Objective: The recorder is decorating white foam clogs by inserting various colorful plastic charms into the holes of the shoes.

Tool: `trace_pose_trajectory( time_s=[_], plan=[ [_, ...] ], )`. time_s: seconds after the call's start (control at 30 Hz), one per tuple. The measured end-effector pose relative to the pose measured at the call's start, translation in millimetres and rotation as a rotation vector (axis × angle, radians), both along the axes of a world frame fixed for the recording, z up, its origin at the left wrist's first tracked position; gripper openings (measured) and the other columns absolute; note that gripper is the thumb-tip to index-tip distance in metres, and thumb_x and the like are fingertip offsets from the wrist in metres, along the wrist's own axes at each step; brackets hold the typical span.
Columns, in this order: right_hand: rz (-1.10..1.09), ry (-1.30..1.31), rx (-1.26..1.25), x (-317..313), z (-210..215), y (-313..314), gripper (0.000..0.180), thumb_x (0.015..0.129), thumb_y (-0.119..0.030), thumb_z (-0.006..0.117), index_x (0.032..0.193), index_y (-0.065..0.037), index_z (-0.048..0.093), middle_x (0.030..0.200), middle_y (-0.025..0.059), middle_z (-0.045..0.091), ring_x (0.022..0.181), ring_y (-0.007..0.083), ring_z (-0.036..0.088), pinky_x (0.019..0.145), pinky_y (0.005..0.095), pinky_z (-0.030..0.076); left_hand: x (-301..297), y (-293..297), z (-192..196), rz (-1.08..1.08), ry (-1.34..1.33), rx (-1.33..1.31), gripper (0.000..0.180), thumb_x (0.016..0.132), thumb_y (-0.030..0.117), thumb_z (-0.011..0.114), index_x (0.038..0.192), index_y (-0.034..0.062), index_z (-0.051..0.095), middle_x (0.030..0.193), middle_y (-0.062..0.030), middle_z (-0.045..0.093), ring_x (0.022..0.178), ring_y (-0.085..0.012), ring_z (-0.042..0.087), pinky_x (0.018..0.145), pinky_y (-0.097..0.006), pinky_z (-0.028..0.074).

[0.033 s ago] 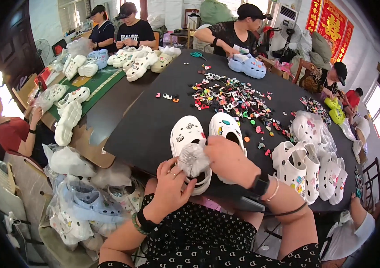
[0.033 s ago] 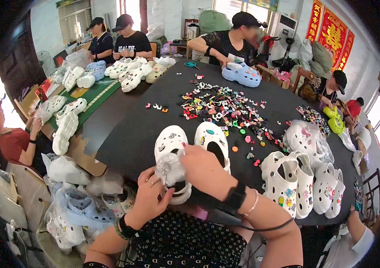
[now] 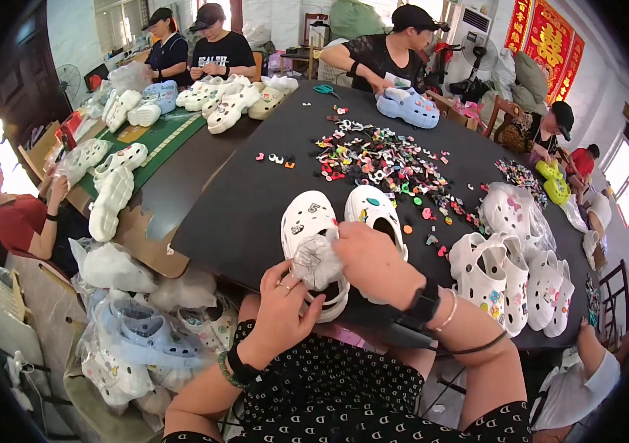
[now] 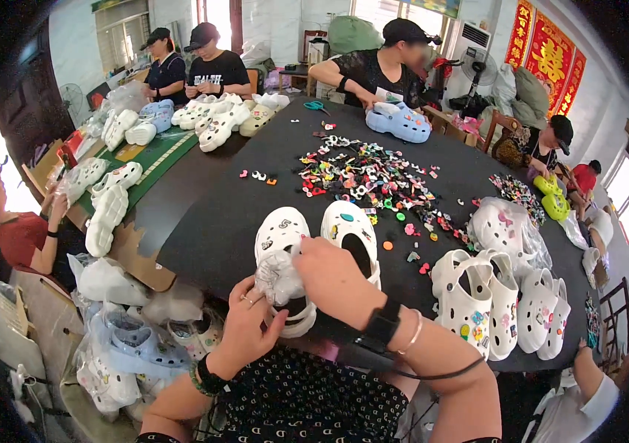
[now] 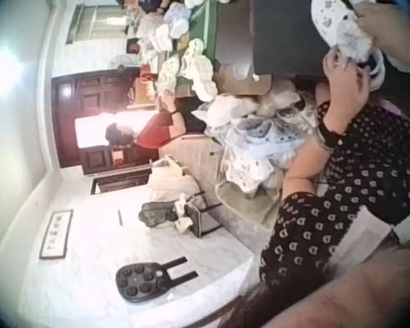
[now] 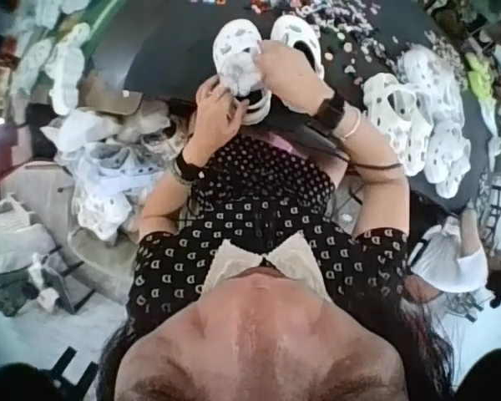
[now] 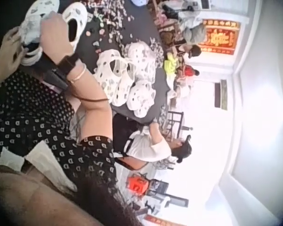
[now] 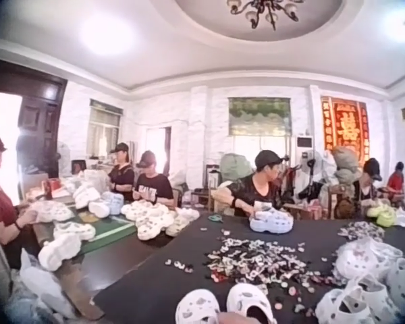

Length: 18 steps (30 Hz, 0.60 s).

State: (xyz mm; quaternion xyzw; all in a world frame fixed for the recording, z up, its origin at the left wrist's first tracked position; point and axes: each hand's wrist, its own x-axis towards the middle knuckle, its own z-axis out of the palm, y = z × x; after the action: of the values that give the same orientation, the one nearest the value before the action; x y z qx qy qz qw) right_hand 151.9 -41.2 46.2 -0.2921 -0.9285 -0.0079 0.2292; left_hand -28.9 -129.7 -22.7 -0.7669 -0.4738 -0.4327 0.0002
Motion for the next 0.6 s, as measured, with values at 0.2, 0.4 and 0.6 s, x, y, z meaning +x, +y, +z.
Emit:
trace_pose_trajectory(
  time_s=[0.2,0.4,0.6],
  plan=[
    [-0.067,-0.194,0.002,-19,2,3,0.011,0.074,-0.003,0.061,0.084,-0.001,0.060,0.090,0.0121,0.055,0.087,0.0288,0.059,0.069,0.0366,0.054,0,4,-5,-0.017,-0.143,0.031,0.012,0.075,0.008,0.072,0.083,0.0010,0.066,0.093,-0.0123,0.063,0.109,-0.0389,0.055,0.097,-0.045,0.043],
    [-0.189,-0.273,0.089,-35,-16,-2,0.018,0.072,-0.002,0.063,0.090,0.000,0.057,0.092,0.0123,0.054,0.088,0.0265,0.060,0.062,0.0330,0.054,4,-1,-6,-0.039,-0.114,0.071,0.009,0.074,0.005,0.070,0.082,0.0024,0.066,0.086,-0.0115,0.063,0.108,-0.0376,0.057,0.096,-0.045,0.045],
    [-0.074,-0.230,-0.037,-16,-2,2,0.035,0.069,-0.006,0.068,0.099,0.003,0.054,0.100,0.0162,0.053,0.092,0.0329,0.060,0.071,0.0371,0.055,4,1,4,0.065,-0.090,0.066,0.013,0.074,0.005,0.070,0.086,0.0031,0.065,0.087,-0.0111,0.063,0.107,-0.0379,0.057,0.099,-0.048,0.044]
  ],
)
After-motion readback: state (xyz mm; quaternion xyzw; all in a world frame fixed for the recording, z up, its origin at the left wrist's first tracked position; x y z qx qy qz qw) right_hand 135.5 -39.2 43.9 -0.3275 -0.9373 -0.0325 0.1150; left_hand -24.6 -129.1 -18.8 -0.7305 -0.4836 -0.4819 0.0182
